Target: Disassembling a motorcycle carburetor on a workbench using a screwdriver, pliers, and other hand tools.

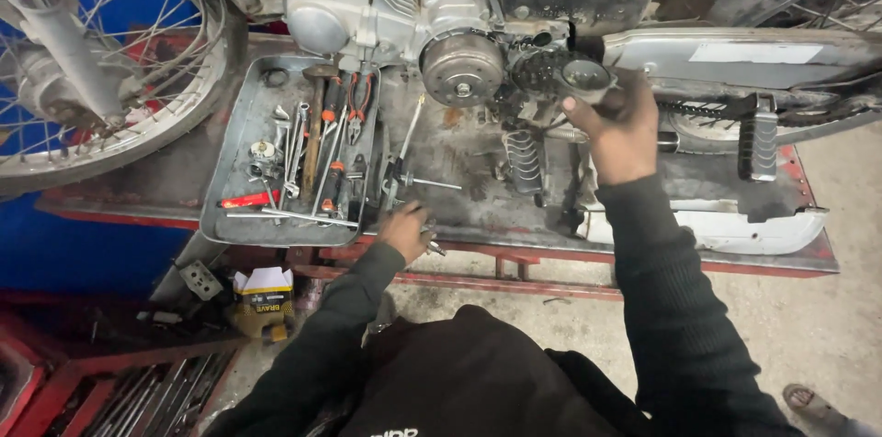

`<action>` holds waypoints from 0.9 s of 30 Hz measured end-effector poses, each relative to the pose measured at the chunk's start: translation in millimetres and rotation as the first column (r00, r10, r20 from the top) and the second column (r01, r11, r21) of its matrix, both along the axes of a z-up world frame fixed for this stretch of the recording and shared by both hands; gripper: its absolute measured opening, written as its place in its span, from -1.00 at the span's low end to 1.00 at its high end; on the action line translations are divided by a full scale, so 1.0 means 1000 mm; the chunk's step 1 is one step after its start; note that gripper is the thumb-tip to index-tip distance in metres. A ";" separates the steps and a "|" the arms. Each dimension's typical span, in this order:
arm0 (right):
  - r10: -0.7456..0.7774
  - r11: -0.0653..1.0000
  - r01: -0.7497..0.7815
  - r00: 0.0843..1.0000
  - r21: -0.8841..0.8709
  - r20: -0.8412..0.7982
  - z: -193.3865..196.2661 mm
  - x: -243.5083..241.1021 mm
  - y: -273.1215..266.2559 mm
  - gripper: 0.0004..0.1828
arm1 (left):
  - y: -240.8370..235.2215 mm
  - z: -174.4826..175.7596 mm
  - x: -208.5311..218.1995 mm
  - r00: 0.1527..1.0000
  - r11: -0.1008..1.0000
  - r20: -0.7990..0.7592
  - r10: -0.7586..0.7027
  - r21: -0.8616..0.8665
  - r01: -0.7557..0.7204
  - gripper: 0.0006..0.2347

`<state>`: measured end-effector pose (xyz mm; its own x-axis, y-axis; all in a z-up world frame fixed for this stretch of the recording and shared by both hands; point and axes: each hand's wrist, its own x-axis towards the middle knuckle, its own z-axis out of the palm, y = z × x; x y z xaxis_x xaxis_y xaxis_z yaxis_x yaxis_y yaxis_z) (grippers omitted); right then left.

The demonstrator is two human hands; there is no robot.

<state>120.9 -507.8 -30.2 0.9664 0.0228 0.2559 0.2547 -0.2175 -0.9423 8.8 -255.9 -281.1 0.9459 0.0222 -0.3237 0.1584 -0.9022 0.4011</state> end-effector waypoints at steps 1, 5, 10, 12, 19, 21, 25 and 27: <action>-0.002 1.000 0.002 1.000 -0.001 -0.001 -0.002 -0.002 -0.004 -0.21 | -0.004 0.009 0.001 1.000 1.000 -0.001 -0.002 -0.001 0.002 -0.60; 0.070 0.995 -0.074 0.995 0.060 0.070 -0.009 -0.013 -0.019 -0.34 | -0.012 0.011 0.007 0.991 0.997 0.133 -0.019 -0.077 0.029 -0.63; 0.031 0.998 -0.034 0.998 -0.061 -0.048 0.015 -0.041 -0.031 -0.28 | -0.022 0.044 0.001 0.976 0.992 0.215 -0.033 -0.114 0.058 -0.64; 0.055 0.992 -0.067 0.992 -0.104 -0.113 0.011 -0.040 -0.037 -0.22 | -0.021 0.049 -0.002 0.967 0.987 0.250 -0.051 -0.134 0.087 -0.65; -0.078 0.858 -0.118 0.932 -0.500 -0.353 0.055 -0.023 0.005 -0.08 | -0.019 0.043 -0.006 0.934 0.986 0.354 -0.035 -0.141 0.090 -0.69; 0.049 0.887 -0.147 0.973 -0.438 -0.228 0.064 -0.014 0.033 -0.14 | -0.021 0.049 -0.002 0.972 0.980 0.234 -0.027 -0.186 0.072 -0.70; 0.100 0.938 -0.148 0.981 -0.314 -0.163 0.063 0.002 0.048 -0.12 | -0.022 0.026 0.003 0.952 0.968 0.295 -0.077 -0.206 0.142 -0.68; 0.181 0.968 -0.194 0.979 -0.159 -0.092 0.057 0.002 0.044 -0.35 | -0.021 0.020 0.001 0.938 0.973 0.340 -0.069 -0.185 0.139 -0.70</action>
